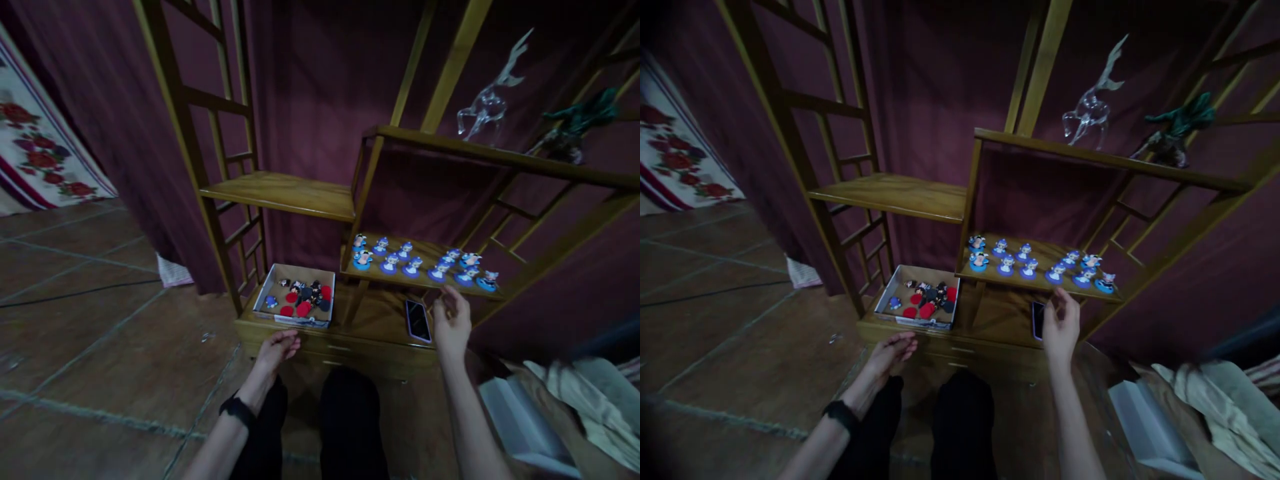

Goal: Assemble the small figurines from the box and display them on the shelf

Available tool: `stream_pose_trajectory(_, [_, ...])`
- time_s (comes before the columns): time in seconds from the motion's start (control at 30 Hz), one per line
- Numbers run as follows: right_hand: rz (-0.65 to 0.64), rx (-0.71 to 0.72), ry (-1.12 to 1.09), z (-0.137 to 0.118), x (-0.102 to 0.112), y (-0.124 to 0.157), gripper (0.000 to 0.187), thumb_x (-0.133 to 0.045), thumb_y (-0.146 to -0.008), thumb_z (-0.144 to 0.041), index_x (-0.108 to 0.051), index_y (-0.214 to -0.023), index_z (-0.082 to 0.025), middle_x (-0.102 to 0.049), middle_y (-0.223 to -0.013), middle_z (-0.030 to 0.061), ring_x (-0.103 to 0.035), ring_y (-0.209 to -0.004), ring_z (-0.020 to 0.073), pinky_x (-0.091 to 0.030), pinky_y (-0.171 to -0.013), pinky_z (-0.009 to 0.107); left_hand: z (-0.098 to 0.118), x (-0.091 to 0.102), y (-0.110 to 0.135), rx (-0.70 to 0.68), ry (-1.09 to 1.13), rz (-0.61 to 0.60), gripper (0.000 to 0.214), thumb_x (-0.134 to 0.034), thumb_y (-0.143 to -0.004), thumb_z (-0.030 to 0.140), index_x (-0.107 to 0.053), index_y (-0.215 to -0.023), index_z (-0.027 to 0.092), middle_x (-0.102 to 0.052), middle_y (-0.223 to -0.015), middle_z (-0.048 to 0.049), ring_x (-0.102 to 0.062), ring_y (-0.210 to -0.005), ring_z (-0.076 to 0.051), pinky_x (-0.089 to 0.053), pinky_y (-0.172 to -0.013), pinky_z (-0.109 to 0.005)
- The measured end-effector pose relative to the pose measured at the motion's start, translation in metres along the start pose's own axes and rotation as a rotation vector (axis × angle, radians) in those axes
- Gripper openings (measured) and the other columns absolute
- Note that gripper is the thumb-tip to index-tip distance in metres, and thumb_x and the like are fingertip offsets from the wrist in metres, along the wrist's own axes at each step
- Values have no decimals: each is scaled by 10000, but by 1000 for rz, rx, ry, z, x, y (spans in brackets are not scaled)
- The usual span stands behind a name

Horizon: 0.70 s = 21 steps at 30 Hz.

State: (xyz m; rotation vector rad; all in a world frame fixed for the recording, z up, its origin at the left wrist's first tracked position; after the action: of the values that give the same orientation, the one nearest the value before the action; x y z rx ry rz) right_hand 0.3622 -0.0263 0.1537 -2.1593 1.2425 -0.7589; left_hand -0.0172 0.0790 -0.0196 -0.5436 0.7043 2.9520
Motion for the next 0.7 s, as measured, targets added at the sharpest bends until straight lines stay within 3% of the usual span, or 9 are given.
stream_pose_trajectory(0.07, [-101, -80, -71, -7, -25, 44, 356, -472, -768, -277, -526, -1110, -198, -553, -1093, 81, -525, -988, 193, -392, -882, 383, 14, 9, -8, -27, 83, 62, 170, -609, -673, 47, -621, -835, 98, -667, -726, -103, -636, -612, -133, -484, -552, -207])
stream_pose_trajectory(0.2, [-443, -181, -233, -24, -116, 116, 266, -452, -767, -240, -603, -983, -209, -598, -1005, 61, -544, -941, 183, -421, -843, 358, 57, 16, -37, -149, 228, 191, 196, -524, -694, -6, -601, -840, 101, -654, -696, -78, -621, -565, -107, -484, -514, -188])
stream_pose_trajectory(0.37, [-741, -152, -251, -36, -244, 141, 256, -453, -747, -168, -615, -936, -227, -603, -963, 30, -558, -894, 153, -435, -801, 288, 93, 18, -84, -250, 323, 274, 223, -476, -685, -35, -590, -825, 95, -638, -666, -63, -617, -554, -103, -485, -497, -181])
stream_pose_trajectory(0.47, [-943, -99, -13, -25, -303, 149, 235, -480, -729, -137, -628, -891, -221, -600, -918, 31, -557, -876, 156, -416, -817, 283, 96, 27, -107, -224, 366, 325, 231, -461, -691, -40, -583, -825, 103, -629, -655, -47, -605, -529, -88, -475, -471, -162])
stream_pose_trajectory(0.57, [-1069, -54, 247, -10, -336, 160, 237, -520, -718, -137, -611, -921, -220, -571, -981, 49, -531, -950, 172, -387, -846, 280, 92, 30, -123, -97, 404, 258, 216, -480, -701, -29, -574, -836, 111, -631, -665, -45, -603, -531, -88, -472, -459, -157])
stream_pose_trajectory(0.7, [-1191, 20, 440, -3, -349, 174, 314, -543, -712, -155, -546, -1013, -243, -489, -1116, 61, -497, -1014, 189, -386, -803, 272, 95, 24, -133, -41, 435, 148, 204, -490, -715, -18, -575, -846, 114, -641, -705, -62, -616, -580, -99, -485, -489, -167])
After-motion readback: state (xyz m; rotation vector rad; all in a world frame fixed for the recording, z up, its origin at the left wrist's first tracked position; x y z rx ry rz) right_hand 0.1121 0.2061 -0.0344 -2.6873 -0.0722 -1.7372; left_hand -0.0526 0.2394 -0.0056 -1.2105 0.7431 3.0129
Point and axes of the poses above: each hand's wrist, its own y-axis away from the middle knuckle, its own x-axis out of the back of the hand, z = x × y, the point moved 6 cm from there along -y, towards the middle knuckle
